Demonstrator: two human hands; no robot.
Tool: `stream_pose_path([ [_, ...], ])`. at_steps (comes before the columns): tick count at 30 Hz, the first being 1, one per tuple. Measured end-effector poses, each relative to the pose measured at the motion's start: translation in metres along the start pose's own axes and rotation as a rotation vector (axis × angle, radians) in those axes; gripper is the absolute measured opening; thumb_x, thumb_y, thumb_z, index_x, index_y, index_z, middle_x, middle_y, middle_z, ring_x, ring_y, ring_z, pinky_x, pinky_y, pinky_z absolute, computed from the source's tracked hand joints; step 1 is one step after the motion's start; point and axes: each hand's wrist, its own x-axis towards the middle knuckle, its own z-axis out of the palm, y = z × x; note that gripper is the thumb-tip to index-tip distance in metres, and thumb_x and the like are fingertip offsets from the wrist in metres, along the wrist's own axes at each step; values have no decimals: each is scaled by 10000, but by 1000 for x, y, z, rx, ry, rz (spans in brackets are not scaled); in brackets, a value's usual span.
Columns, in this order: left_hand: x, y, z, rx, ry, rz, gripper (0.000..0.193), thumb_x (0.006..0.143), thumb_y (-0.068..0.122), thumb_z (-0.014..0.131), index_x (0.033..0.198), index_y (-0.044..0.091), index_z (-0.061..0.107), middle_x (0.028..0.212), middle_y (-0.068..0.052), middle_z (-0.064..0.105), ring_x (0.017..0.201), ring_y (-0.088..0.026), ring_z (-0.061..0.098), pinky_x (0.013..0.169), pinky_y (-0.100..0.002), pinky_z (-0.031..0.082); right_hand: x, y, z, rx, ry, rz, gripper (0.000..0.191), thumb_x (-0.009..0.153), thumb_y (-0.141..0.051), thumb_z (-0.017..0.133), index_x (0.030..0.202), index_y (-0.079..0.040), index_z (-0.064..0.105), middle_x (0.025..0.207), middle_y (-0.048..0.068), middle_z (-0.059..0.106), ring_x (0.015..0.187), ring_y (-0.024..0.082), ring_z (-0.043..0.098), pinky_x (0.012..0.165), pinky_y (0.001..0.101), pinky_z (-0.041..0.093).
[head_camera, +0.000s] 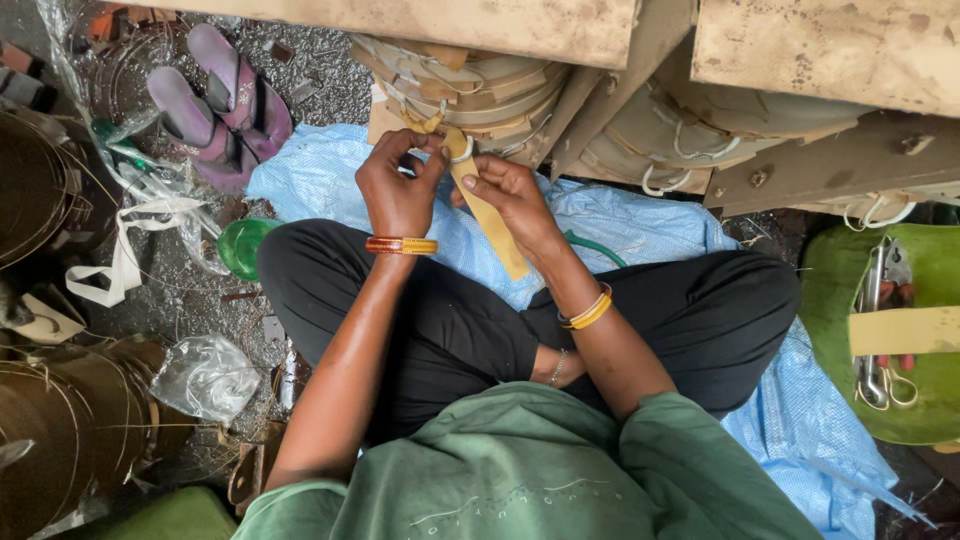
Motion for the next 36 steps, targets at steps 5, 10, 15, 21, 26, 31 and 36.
stream_pose_path([
  [5,-14,6,13,69,26,125,162,867,11,736,1025,16,771,833,-93,667,614,-172,574,597,-316,472,-1,0,-16,-190,-23,-41,169,1040,-79,610,1158,33,657,989,74,731,912,129,695,868,291,558],
  [10,-26,6,28,250,113,212,127,852,82,812,948,43,738,867,-94,661,721,-233,606,660,-364,482,-3,1,-30,-204,-42,-73,161,1044,-65,599,1153,40,654,1019,70,737,941,130,701,888,280,554],
  [15,-42,9,42,590,105,632,200,877,104,791,1054,80,700,1085,-57,681,943,-252,642,772,-376,523,-4,0,-42,-152,-14,-83,186,1055,-63,587,1191,45,653,975,36,705,832,96,639,758,269,544],
  [21,-43,5,38,783,121,871,359,917,137,765,1267,78,713,1235,-103,681,1000,-252,652,816,-362,535,-9,-1,-46,-76,74,-146,214,1068,-69,549,1196,38,684,975,20,714,840,77,657,777,253,544],
  [26,-52,14,45,554,141,721,253,960,160,761,1191,75,702,1195,-100,723,967,-265,638,841,-396,507,-10,5,-41,-173,154,-210,157,1049,-61,625,1136,43,703,997,23,737,892,63,670,789,241,550],
  [31,-54,26,59,553,174,425,229,901,186,772,1080,47,742,920,-88,712,872,-294,587,794,-425,457,-15,10,-39,-174,176,-205,143,1031,-47,634,1119,37,710,989,19,746,871,63,684,758,255,587],
  [36,-55,20,71,704,190,429,91,862,109,737,904,47,685,839,-118,640,876,-305,565,777,-433,434,-37,-9,-50,-372,40,-143,158,997,-16,662,1142,37,698,972,44,748,845,91,688,758,268,579],
])
